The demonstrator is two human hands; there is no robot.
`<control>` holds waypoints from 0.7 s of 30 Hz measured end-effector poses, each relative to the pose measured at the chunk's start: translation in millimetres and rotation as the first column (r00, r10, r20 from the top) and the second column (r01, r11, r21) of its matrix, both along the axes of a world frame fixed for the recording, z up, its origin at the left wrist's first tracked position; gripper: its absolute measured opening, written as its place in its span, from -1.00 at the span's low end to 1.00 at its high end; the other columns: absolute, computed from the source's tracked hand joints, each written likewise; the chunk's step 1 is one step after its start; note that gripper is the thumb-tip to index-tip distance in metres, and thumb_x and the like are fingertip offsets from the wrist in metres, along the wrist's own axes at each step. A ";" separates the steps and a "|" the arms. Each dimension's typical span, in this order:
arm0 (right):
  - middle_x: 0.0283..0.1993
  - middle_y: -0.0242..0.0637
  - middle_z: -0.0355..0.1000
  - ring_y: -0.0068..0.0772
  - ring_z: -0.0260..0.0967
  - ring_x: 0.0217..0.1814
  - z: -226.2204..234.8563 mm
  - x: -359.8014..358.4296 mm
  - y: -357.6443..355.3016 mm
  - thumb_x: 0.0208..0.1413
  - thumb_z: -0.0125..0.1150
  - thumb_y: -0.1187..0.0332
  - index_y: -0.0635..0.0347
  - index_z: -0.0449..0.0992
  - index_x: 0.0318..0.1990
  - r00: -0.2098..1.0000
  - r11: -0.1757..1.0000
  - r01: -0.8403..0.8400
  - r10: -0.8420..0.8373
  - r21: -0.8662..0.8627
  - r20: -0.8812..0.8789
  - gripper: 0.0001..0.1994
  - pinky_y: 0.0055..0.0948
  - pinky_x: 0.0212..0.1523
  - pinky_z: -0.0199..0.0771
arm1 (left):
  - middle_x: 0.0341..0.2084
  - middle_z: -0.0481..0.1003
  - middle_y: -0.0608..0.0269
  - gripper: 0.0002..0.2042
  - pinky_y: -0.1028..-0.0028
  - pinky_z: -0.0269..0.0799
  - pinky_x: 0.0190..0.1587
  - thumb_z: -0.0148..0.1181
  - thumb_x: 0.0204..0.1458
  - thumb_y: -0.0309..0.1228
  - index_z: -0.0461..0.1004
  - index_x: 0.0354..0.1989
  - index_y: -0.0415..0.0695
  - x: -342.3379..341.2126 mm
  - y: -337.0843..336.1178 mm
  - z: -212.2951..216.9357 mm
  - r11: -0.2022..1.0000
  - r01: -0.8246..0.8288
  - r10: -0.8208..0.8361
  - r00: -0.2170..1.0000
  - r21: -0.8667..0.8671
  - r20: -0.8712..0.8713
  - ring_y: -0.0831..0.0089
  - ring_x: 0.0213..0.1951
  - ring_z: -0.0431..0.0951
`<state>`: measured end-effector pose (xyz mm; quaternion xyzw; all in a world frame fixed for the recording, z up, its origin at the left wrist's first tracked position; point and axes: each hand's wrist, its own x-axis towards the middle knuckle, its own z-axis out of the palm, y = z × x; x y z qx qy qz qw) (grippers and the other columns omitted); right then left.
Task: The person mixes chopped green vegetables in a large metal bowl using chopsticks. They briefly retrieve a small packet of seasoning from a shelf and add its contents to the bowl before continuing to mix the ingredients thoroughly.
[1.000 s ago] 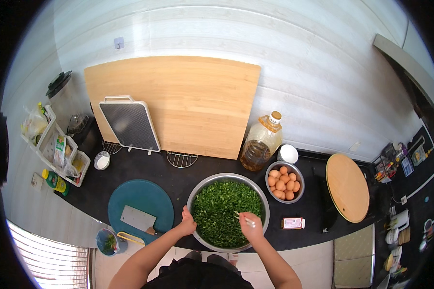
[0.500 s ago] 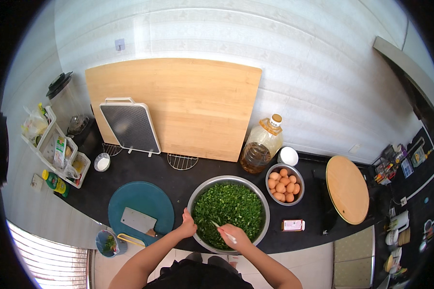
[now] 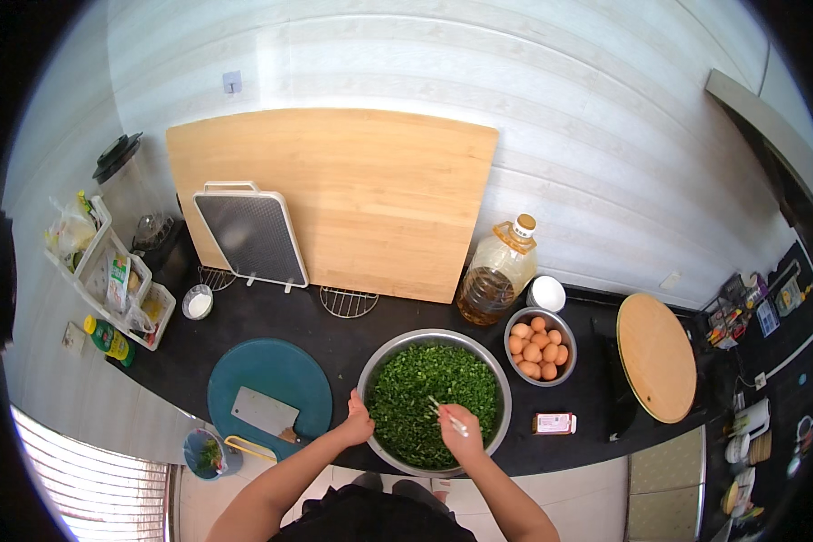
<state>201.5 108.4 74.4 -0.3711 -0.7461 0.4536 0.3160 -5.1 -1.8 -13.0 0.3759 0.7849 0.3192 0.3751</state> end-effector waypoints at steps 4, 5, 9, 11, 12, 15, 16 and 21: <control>-0.41 -0.25 0.50 -0.52 0.45 -0.39 38.2 -5.5 -21.6 0.10 0.09 0.43 0.33 0.51 -0.32 0.994 0.984 -0.107 0.106 -0.144 -0.011 -0.86 -0.56 -0.35 0.43 | 0.19 -0.18 -0.32 -0.09 0.29 0.27 0.04 0.05 -0.09 -0.57 -0.56 0.27 -0.28 1.0 4.2 11.7 0.994 -0.017 0.022 0.999 -0.108 0.046 -0.11 0.10 0.16; -0.38 -0.22 0.51 -0.49 0.48 -0.36 33.6 -9.9 -30.1 0.10 0.07 0.46 0.34 0.51 -0.30 0.983 0.977 -0.176 0.180 -0.117 0.028 -0.86 -0.56 -0.32 0.46 | 0.19 -0.18 -0.32 -0.09 0.29 0.27 0.04 0.05 -0.09 -0.56 -0.56 0.27 -0.28 2.2 2.6 4.3 0.997 -0.012 0.013 1.000 -0.082 0.023 -0.11 0.10 0.16; -0.37 -0.21 0.50 -0.39 0.46 -0.35 10.6 -18.4 -50.8 0.09 0.09 0.42 0.30 0.52 -0.29 0.961 0.961 -0.277 0.277 0.003 -0.006 -0.86 -0.49 -0.30 0.44 | 0.19 -0.17 -0.33 -0.08 0.28 0.25 0.06 0.05 -0.10 -0.55 -0.58 0.27 -0.29 0.4 0.7 1.4 0.998 0.021 -0.022 1.000 -0.054 -0.013 -0.11 0.11 0.16; -0.37 -0.19 0.49 -0.36 0.46 -0.36 -0.4 -0.1 -37.7 0.09 0.10 0.41 0.29 0.53 -0.29 0.970 0.972 -0.236 0.236 0.004 0.058 -0.86 -0.47 -0.30 0.44 | 0.17 -0.16 -0.35 -0.07 0.27 0.23 0.08 0.05 -0.12 -0.55 -0.59 0.26 -0.31 -1.9 -1.0 4.7 0.997 0.032 -0.032 0.999 -0.064 -0.003 -0.12 0.10 0.16; -0.38 -0.12 0.47 -0.18 0.45 -0.35 -1.2 10.6 -27.7 0.04 0.15 0.43 0.28 0.52 -0.28 0.973 0.969 -0.225 0.218 0.097 0.079 -0.87 -0.39 -0.32 0.44 | 0.17 -0.16 -0.36 -0.06 0.27 0.22 0.09 0.06 -0.12 -0.55 -0.60 0.25 -0.32 -2.5 -0.9 5.1 0.998 0.034 -0.034 0.999 -0.058 -0.003 -0.13 0.10 0.16; -0.38 -0.09 0.46 -0.13 0.45 -0.35 25.3 29.0 -3.9 0.06 0.13 0.42 0.28 0.53 -0.31 0.987 0.977 -0.119 0.097 0.176 0.128 -0.87 -0.36 -0.34 0.44 | 0.17 -0.16 -0.36 -0.05 0.27 0.19 0.12 0.07 -0.15 -0.56 -0.61 0.25 -0.31 -0.5 -3.6 -3.5 1.000 0.014 -0.014 1.000 -0.015 -0.012 -0.13 0.10 0.15; -0.41 -0.13 0.46 -0.22 0.44 -0.38 31.4 29.3 5.3 0.08 0.12 0.41 0.30 0.52 -0.32 0.988 0.973 -0.092 0.062 0.213 0.141 -0.86 -0.41 -0.36 0.42 | 0.17 -0.16 -0.36 -0.04 0.27 0.18 0.12 0.08 -0.15 -0.56 -0.61 0.25 -0.30 -0.1 -3.1 -6.3 1.000 0.005 -0.005 1.000 0.006 -0.017 -0.13 0.10 0.15; -0.46 -0.19 0.46 -0.36 0.44 -0.40 -5.3 -7.0 32.0 0.09 0.12 0.38 0.31 0.51 -0.34 0.995 0.983 0.095 -0.096 0.156 0.000 -0.84 -0.43 -0.38 0.39 | 0.19 -0.19 -0.32 -0.02 0.27 0.17 0.13 0.10 -0.15 -0.57 -0.61 0.26 -0.27 2.8 2.9 5.8 0.999 -0.007 0.008 1.000 -0.041 0.014 -0.12 0.12 0.13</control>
